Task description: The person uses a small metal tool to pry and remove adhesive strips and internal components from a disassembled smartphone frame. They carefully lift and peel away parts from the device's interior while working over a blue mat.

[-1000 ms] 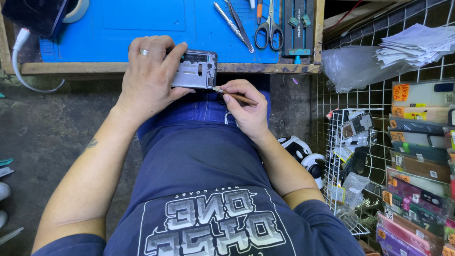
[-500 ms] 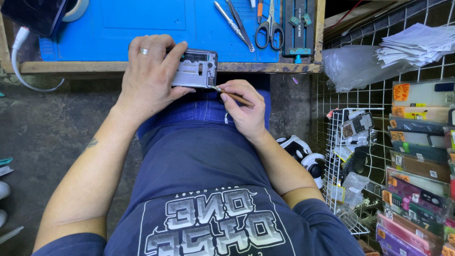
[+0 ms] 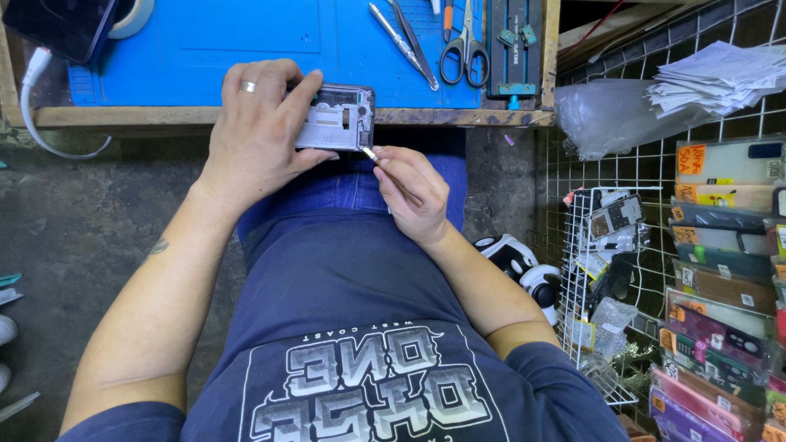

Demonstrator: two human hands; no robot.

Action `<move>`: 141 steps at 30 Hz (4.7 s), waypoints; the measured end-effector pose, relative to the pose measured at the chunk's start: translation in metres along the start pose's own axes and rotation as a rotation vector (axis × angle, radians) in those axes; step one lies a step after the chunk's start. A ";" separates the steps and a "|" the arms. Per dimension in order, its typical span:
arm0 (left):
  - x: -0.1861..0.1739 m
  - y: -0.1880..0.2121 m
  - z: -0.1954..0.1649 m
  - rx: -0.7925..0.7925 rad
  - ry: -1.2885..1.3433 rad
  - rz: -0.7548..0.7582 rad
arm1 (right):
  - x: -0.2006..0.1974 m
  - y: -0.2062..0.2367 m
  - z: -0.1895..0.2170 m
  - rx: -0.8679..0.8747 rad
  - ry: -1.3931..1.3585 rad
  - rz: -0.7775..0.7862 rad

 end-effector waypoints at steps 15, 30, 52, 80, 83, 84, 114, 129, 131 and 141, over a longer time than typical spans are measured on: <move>0.006 -0.002 0.007 -0.035 0.052 0.041 | 0.004 -0.004 0.008 -0.125 0.148 -0.044; 0.002 -0.001 0.005 -0.039 0.051 0.037 | 0.005 0.006 -0.014 0.063 -0.057 -0.086; -0.006 -0.004 -0.034 -0.268 0.207 0.155 | -0.007 0.014 -0.034 0.268 -0.319 -0.230; 0.011 -0.002 -0.037 -0.344 0.182 0.232 | -0.013 0.002 -0.024 0.300 -0.180 -0.218; 0.011 -0.003 -0.038 -0.335 0.178 0.226 | -0.015 -0.003 -0.023 0.294 -0.136 -0.199; 0.011 -0.003 -0.037 -0.335 0.177 0.223 | -0.014 -0.004 -0.021 0.284 -0.126 -0.198; 0.014 0.002 -0.034 -0.321 0.166 0.173 | 0.005 -0.020 0.018 -0.134 0.344 -0.109; 0.017 0.002 -0.033 -0.334 0.180 0.185 | -0.001 -0.008 -0.001 0.068 0.085 -0.132; 0.018 0.002 -0.033 -0.333 0.169 0.183 | -0.002 -0.010 0.001 0.061 0.111 -0.122; 0.015 0.002 -0.037 -0.314 0.170 0.154 | -0.004 -0.022 0.015 -0.028 0.333 -0.063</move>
Point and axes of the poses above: each hand's wrist, its own y-axis away from the middle knuckle, its own x-axis out of the palm, z = x × y, the point moved 7 cm from there along -y, towards the middle knuckle, and after that the axes turned 8 degrees about z, right-handed, at the moved point
